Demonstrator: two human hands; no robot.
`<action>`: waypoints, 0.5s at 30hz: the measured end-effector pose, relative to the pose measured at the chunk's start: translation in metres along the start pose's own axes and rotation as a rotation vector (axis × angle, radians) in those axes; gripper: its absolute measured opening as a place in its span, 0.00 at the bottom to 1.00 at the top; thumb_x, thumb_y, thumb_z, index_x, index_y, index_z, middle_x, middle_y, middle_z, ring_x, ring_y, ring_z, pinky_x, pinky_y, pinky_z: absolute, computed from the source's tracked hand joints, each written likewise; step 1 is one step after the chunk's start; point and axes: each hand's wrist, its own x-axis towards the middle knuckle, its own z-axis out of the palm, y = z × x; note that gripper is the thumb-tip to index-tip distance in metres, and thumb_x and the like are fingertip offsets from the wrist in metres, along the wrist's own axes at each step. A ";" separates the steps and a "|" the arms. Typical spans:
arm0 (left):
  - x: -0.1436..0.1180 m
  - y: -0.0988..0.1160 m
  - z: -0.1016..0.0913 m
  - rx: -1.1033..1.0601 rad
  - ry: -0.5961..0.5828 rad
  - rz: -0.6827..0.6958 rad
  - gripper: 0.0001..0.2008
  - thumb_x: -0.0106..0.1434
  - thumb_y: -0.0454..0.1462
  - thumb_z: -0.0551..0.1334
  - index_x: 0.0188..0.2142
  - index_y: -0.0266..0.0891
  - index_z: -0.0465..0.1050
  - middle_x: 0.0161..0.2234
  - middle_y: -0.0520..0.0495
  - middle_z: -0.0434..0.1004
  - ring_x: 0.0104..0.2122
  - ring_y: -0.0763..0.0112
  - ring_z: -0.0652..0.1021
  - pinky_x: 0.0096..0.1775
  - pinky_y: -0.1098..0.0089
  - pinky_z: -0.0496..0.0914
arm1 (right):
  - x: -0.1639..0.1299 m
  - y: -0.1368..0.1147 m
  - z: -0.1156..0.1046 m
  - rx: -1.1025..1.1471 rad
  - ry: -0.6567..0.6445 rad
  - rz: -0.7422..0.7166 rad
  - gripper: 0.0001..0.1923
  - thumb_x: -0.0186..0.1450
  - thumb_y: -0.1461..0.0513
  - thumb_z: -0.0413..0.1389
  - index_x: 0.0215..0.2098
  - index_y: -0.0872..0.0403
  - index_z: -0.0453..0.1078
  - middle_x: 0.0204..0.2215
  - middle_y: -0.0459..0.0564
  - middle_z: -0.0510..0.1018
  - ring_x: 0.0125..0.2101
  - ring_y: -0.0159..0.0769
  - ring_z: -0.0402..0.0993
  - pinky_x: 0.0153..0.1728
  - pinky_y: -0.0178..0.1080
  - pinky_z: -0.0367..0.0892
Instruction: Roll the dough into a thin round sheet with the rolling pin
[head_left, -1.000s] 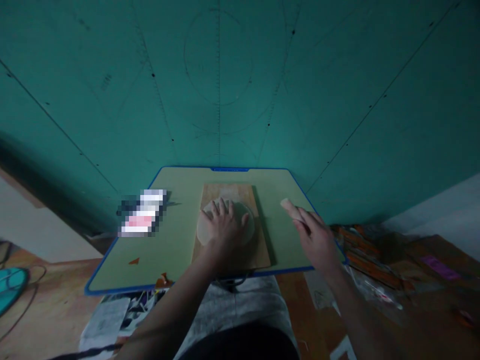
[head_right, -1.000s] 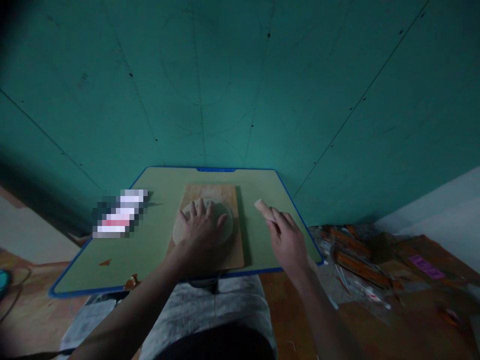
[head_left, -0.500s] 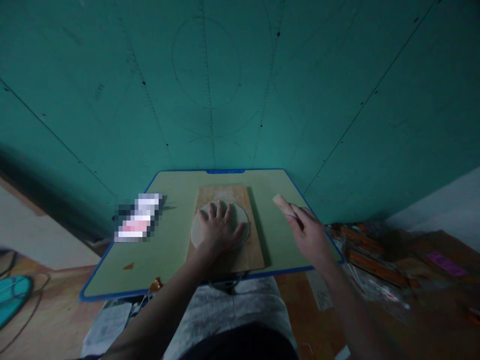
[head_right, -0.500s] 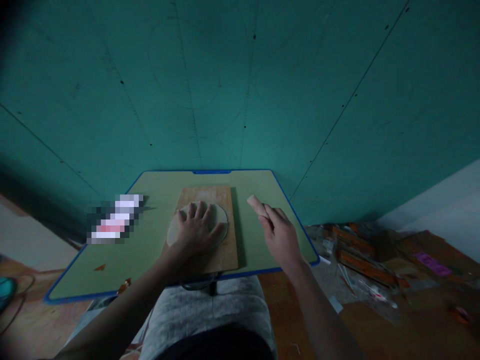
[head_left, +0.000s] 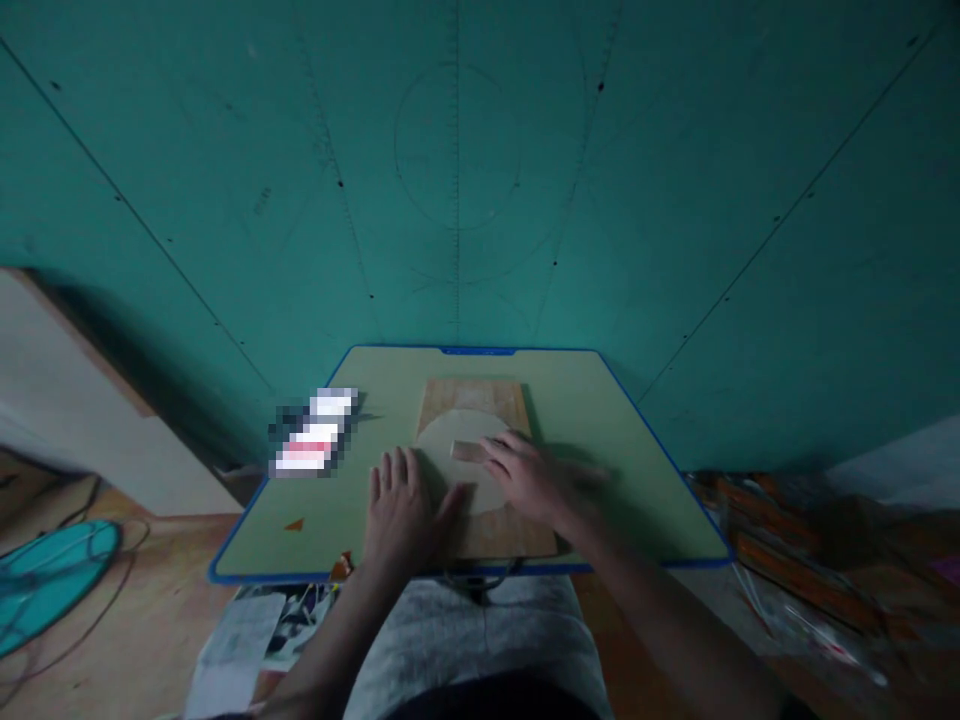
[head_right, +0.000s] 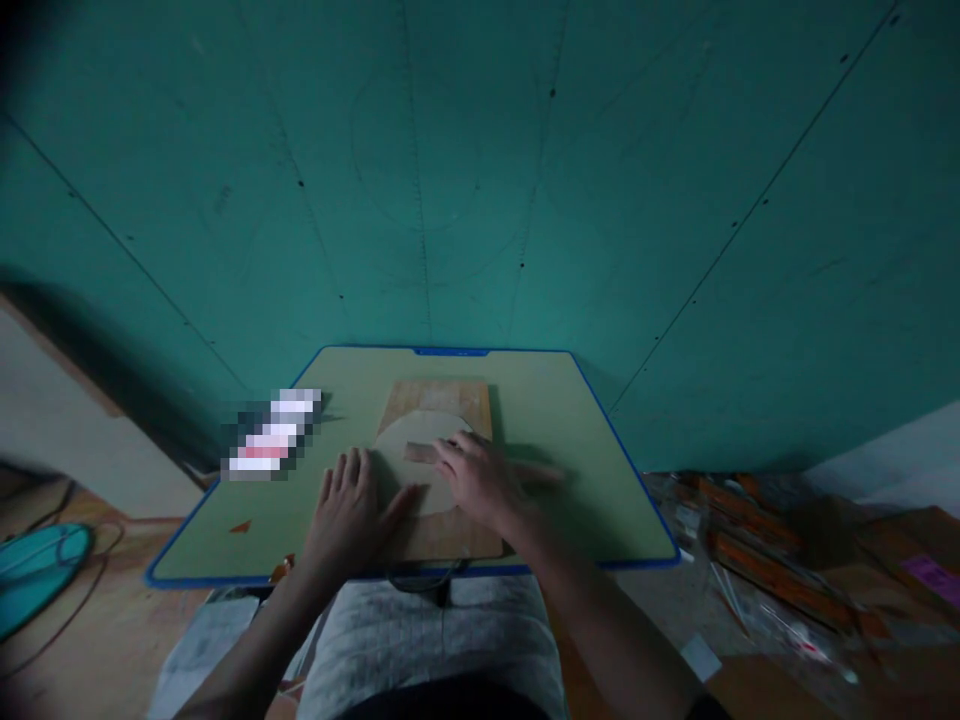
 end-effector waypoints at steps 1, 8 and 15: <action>-0.003 -0.005 0.002 -0.004 0.010 -0.025 0.48 0.65 0.63 0.50 0.64 0.18 0.59 0.61 0.18 0.65 0.64 0.35 0.65 0.62 0.42 0.60 | 0.003 -0.001 0.004 -0.021 -0.008 -0.046 0.14 0.72 0.64 0.52 0.53 0.52 0.74 0.51 0.55 0.78 0.51 0.40 0.75 0.51 0.42 0.70; -0.006 -0.003 0.003 -0.018 -0.020 -0.044 0.46 0.64 0.63 0.49 0.63 0.22 0.61 0.62 0.23 0.66 0.64 0.41 0.66 0.63 0.46 0.60 | 0.042 0.028 0.014 -0.219 -0.007 -0.175 0.23 0.74 0.51 0.49 0.61 0.52 0.70 0.68 0.60 0.62 0.69 0.51 0.51 0.67 0.62 0.44; -0.008 -0.002 0.000 -0.004 0.006 -0.034 0.45 0.65 0.62 0.51 0.61 0.21 0.62 0.62 0.23 0.67 0.63 0.41 0.67 0.63 0.46 0.61 | 0.124 0.058 0.014 -0.257 -0.186 0.008 0.26 0.75 0.51 0.47 0.65 0.56 0.66 0.69 0.60 0.60 0.70 0.49 0.50 0.69 0.54 0.43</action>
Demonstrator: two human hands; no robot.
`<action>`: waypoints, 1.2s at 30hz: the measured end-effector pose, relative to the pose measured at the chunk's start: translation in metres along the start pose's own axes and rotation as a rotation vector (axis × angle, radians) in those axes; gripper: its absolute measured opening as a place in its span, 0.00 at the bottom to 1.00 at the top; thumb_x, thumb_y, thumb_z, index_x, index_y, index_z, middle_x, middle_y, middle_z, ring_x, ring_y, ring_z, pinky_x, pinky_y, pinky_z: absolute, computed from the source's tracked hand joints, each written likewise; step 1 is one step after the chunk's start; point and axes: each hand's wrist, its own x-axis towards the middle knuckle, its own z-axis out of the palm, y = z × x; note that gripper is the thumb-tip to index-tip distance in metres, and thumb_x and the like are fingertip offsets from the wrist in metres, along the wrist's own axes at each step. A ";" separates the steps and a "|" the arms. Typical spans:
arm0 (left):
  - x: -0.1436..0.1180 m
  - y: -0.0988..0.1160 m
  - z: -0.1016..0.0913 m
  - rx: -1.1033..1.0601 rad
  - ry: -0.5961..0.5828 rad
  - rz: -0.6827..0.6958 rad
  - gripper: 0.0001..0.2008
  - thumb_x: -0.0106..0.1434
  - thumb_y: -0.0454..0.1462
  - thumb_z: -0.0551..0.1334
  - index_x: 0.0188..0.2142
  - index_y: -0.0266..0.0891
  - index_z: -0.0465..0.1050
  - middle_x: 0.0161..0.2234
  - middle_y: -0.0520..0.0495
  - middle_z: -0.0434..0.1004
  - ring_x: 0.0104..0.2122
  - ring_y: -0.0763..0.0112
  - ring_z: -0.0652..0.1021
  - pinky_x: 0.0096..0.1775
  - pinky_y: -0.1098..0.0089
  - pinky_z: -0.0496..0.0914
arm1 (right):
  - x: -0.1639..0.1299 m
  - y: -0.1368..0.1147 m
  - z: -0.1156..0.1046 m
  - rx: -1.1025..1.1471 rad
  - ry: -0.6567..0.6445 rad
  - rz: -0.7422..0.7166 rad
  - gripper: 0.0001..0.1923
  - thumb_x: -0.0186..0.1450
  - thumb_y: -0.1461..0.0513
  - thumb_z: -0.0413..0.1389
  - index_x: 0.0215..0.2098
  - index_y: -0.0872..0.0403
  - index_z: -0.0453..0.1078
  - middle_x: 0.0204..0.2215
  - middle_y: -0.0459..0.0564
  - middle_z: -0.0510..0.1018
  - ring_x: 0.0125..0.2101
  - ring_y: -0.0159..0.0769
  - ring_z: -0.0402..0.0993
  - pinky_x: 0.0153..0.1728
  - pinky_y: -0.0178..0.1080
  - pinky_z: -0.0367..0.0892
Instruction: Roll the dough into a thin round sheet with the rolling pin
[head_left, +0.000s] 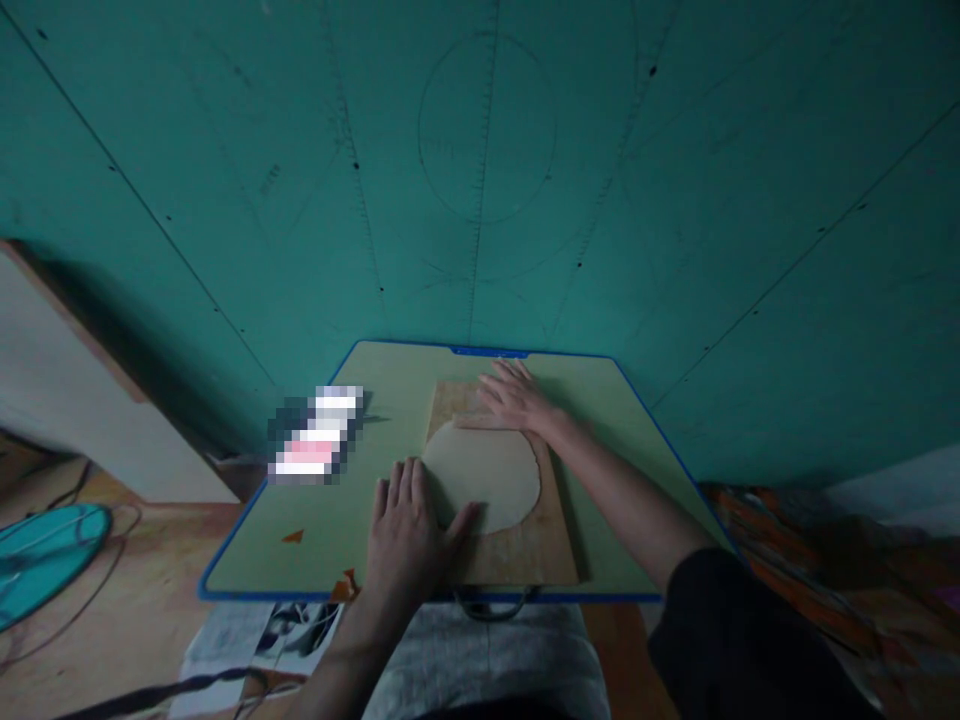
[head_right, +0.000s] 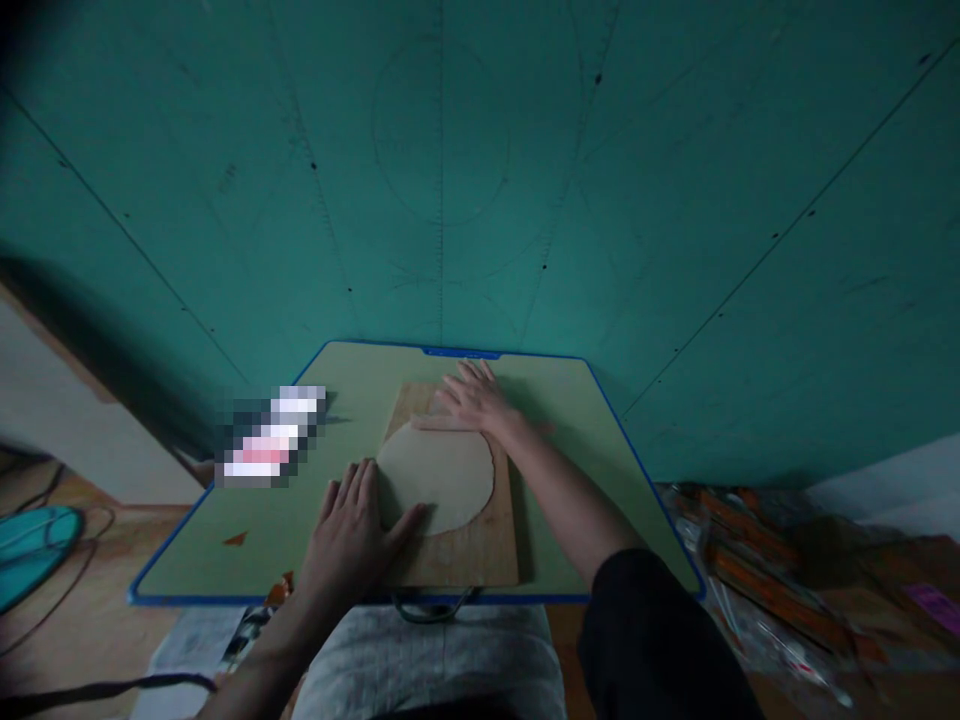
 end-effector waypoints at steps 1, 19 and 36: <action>0.000 0.000 0.000 -0.002 0.001 -0.001 0.45 0.65 0.62 0.51 0.61 0.21 0.62 0.62 0.23 0.67 0.63 0.41 0.67 0.63 0.46 0.61 | -0.004 -0.001 0.001 0.009 -0.011 0.020 0.27 0.75 0.51 0.46 0.65 0.56 0.66 0.69 0.60 0.60 0.70 0.49 0.50 0.69 0.55 0.44; 0.000 -0.001 -0.001 -0.017 -0.037 -0.014 0.46 0.64 0.62 0.51 0.63 0.22 0.62 0.63 0.24 0.66 0.64 0.42 0.66 0.64 0.45 0.60 | 0.013 -0.002 0.006 0.027 0.068 0.089 0.26 0.73 0.47 0.47 0.58 0.52 0.72 0.64 0.59 0.67 0.66 0.50 0.58 0.64 0.54 0.54; 0.094 0.010 -0.040 0.040 -0.311 -0.061 0.18 0.70 0.43 0.54 0.49 0.35 0.74 0.46 0.31 0.77 0.46 0.52 0.80 0.41 0.63 0.73 | -0.152 0.032 -0.011 0.254 0.572 0.295 0.13 0.70 0.58 0.50 0.48 0.53 0.71 0.42 0.59 0.81 0.41 0.47 0.79 0.38 0.43 0.71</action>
